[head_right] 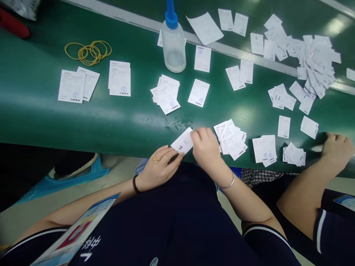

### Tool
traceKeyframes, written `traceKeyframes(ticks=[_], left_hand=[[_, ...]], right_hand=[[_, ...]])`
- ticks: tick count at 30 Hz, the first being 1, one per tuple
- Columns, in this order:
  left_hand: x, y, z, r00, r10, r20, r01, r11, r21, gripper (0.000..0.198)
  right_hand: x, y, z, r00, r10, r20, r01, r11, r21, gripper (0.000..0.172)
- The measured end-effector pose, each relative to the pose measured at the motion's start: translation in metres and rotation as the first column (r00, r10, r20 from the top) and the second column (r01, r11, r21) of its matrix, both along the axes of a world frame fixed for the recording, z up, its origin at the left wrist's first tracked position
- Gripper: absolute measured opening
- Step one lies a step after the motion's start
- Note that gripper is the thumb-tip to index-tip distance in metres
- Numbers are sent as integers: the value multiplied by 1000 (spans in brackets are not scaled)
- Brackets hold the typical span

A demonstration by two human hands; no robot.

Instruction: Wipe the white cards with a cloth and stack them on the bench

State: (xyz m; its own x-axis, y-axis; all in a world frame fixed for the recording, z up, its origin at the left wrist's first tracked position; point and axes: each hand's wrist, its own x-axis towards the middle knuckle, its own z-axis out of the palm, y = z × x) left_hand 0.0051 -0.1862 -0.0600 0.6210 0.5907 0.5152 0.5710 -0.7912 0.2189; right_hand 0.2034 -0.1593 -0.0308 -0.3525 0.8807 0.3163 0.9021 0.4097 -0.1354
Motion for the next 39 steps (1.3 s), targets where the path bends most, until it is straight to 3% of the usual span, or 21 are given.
traceKeyframes(ticks=[3,8,14,15,17,19,21,23,25,27,30,34,39], left_hand=[[0,-1,2,1000,2,-18,-3,1000,-23,30],[-2,0,-3,999,-45,-11,44,998,-39,28],[-3,-4,-5,955,-101,278,99,995,20,19],[-2,-5,-1,934,-77,349,90,996,-24,17],[0,-5,11,877,114,466,-6,974,-226,11],[2,2,25,792,380,478,-83,842,-533,6],[3,17,36,748,521,412,-16,634,-773,14],[1,36,44,768,532,357,78,475,-877,21],[-1,57,49,827,483,286,70,417,-906,22],[-2,75,52,893,406,193,5,419,-908,21],[2,96,55,956,284,71,-76,475,-877,20],[10,112,57,985,172,-32,-123,553,-824,17],[16,118,56,987,134,-86,-149,575,-805,17]], right_hand=[[-2,-9,0,997,54,-47,-56,997,-50,19],[17,3,-8,971,-151,-187,142,988,-62,17],[30,7,-11,871,-223,-437,224,973,-50,10],[30,5,-10,861,-221,-459,227,973,-43,10],[30,2,-7,836,-226,-501,232,971,-52,12],[32,1,-4,807,-245,-537,244,967,-74,14],[35,0,-1,791,-245,-560,242,967,-81,15],[38,1,0,800,-201,-565,196,978,-71,14],[41,2,1,825,-135,-549,116,991,-70,14],[43,2,0,859,-70,-507,33,996,-82,14],[42,2,1,905,22,-424,-72,992,-102,13],[31,8,3,933,152,-325,-186,980,-76,14],[9,26,-1,966,232,-111,-242,966,-88,21]])
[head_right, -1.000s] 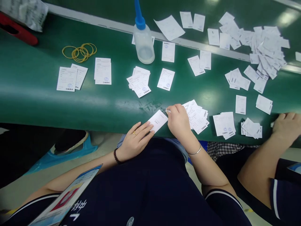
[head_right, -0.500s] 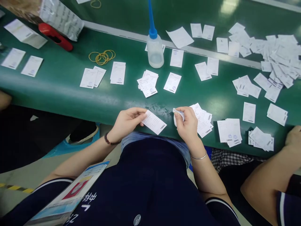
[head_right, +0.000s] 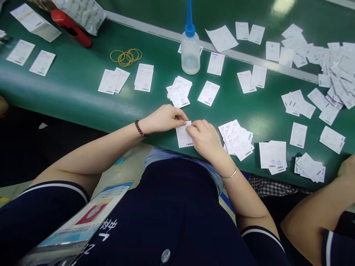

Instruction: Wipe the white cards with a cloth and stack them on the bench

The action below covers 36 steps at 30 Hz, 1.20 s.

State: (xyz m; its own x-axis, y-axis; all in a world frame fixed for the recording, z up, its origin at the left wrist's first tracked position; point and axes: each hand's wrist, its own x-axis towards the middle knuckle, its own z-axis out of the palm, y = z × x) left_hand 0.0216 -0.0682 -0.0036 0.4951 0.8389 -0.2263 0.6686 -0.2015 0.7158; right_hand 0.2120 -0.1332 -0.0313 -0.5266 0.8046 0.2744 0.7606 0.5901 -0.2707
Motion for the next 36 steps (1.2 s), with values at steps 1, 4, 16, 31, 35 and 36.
traceKeyframes(ticks=[1,4,16,31,35,36], left_hand=[[1,0,-1,1000,7,-5,-7,1000,6,16],[3,0,-2,1000,31,0,-31,999,12,17],[2,3,-2,1000,20,-1,-20,1000,2,16],[2,1,-5,999,32,-12,-31,999,6,16],[4,-2,-5,997,73,-9,-73,997,-14,15],[4,-2,-5,997,80,-6,-80,997,-18,15]], right_hand=[[-3,2,-2,1000,1,30,-1,1000,0,23],[-6,-4,-7,996,39,80,-39,999,-2,26],[4,1,4,991,85,-102,-104,973,-204,15],[11,7,2,986,54,-158,-96,959,-268,13],[-7,5,-10,997,63,-51,-69,990,-125,23],[-8,-2,-10,994,105,-39,-109,987,-120,25]])
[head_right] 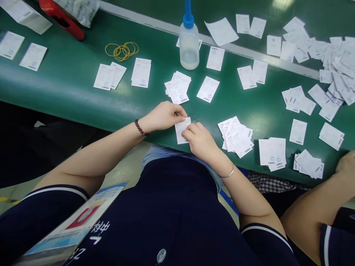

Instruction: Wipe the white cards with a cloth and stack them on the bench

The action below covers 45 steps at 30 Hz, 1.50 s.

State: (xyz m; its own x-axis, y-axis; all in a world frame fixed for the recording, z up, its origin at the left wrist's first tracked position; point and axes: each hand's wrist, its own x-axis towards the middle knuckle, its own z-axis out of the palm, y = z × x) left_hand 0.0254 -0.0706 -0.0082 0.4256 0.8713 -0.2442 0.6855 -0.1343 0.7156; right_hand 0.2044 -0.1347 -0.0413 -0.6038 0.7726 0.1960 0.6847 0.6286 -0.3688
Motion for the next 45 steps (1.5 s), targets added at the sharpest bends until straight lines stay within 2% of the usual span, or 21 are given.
traceKeyframes(ticks=[2,5,7,9,12,13,16,18,22,24,27,31,34,37,39,42,45], left_hand=[[0,0,1,1000,2,4,-2,1000,-14,15],[-2,1,3,1000,1,-1,-1,999,-40,14],[-2,2,4,1000,4,-2,-4,999,-52,14],[-2,1,5,1000,0,0,0,998,-59,14],[0,-1,7,1000,-1,-16,0,999,-53,15],[1,-2,8,1000,5,-26,-7,999,-51,15],[-3,-1,9,999,38,-37,-40,996,-75,15],[-9,3,10,996,85,8,-83,992,-97,15],[-8,11,19,946,234,223,-210,970,-126,19],[6,9,27,911,243,333,-196,966,-169,19],[42,4,32,884,179,431,-82,969,-235,15],[92,5,25,869,124,478,17,960,-280,11],[119,9,20,861,78,503,91,949,-303,7],[134,9,17,901,-17,433,122,969,-215,8],[138,7,17,943,-117,312,139,989,-47,11],[134,1,19,966,-219,139,191,964,187,18],[122,-7,22,965,-248,82,222,944,245,18]], right_hand=[[4,-15,2,997,80,-7,-80,997,-17,26],[17,-27,9,989,132,-72,-139,985,-98,22],[22,-24,12,976,157,-150,-185,964,-191,17],[20,-14,12,974,95,-207,-143,963,-230,13],[9,-5,9,988,-62,-143,45,991,-123,17],[6,-6,7,994,-51,-95,42,995,-87,20],[5,-20,6,995,95,-41,-99,991,-94,21],[10,-32,6,985,131,-110,-144,982,-120,19],[20,-46,5,964,87,-252,-112,990,-87,19],[20,-48,4,966,66,-249,-87,994,-73,19],[18,-48,1,970,43,-238,-61,996,-72,19],[17,-48,0,965,35,-259,-50,997,-51,19],[17,-48,1,968,30,-249,-46,997,-61,19],[19,-49,1,964,38,-263,-54,997,-54,17],[20,-49,1,956,38,-292,-52,998,-43,17],[21,-49,-1,935,39,-352,-52,998,-29,16],[22,-48,-4,917,55,-395,-68,998,-19,15]])
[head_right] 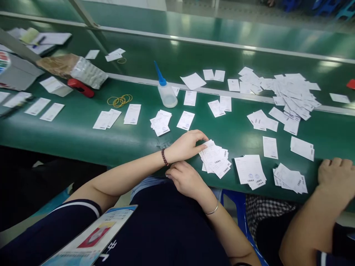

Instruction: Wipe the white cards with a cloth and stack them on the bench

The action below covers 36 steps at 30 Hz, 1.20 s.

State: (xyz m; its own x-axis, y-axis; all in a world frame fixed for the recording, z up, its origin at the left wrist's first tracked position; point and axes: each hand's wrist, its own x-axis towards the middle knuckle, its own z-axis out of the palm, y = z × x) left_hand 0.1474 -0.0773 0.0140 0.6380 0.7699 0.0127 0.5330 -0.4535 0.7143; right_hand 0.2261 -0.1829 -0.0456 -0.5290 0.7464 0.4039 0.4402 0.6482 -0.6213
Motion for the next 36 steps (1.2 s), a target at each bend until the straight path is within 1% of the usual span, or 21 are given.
traceKeyframes(ticks=[3,5,7,9,11,13,14,15,17,19,22,25,27,30,32,34,36], left_hand=[[-18,-9,0,1000,13,-1,-13,1000,29,18],[-33,-15,-4,999,33,16,-34,997,66,18],[-52,-19,-11,996,77,48,-82,989,122,18],[-74,-17,-16,979,189,75,-200,959,201,19],[-100,-9,-19,932,353,86,-362,889,278,22],[-125,2,-21,865,497,69,-492,812,314,28],[-136,8,-21,837,544,54,-533,789,307,32],[-145,15,-22,817,576,37,-562,779,279,35],[-160,27,-24,794,607,10,-598,779,187,40],[-167,37,-27,788,616,6,-614,785,86,40],[-168,49,-29,787,616,20,-616,788,-21,35],[-164,59,-28,784,621,-1,-618,781,-90,34],[-161,64,-27,785,619,-25,-617,779,-111,35],[-159,69,-25,792,609,-38,-609,785,-114,34],[-159,69,-23,791,612,-17,-608,784,-125,31],[-160,68,-20,782,622,35,-609,775,-170,28],[-162,64,-16,775,622,107,-585,772,-250,25]], right_hand=[[1,0,0,1000,14,-20,-15,999,-28,16],[1,0,3,1000,15,-21,-16,999,-41,16],[1,0,5,1000,17,-7,-18,999,-42,16],[1,0,8,1000,27,11,-26,998,-50,16],[1,0,9,999,30,19,-29,998,-64,17],[1,-1,9,999,29,16,-28,997,-69,17],[1,-1,9,999,29,15,-28,997,-68,17],[0,-1,9,999,28,15,-27,997,-70,17],[0,0,9,999,27,21,-25,996,-80,17],[-1,0,10,999,24,30,-22,996,-87,17],[-1,0,12,999,19,31,-17,998,-66,16],[-2,0,13,1000,5,26,-4,999,-48,16],[-2,0,14,1000,0,29,2,999,-52,16],[-2,0,14,999,0,35,2,998,-60,16],[-2,0,15,999,-2,34,4,998,-57,16],[-2,1,15,999,-5,33,6,999,-51,16],[-2,1,16,999,-2,33,4,999,-48,16]])
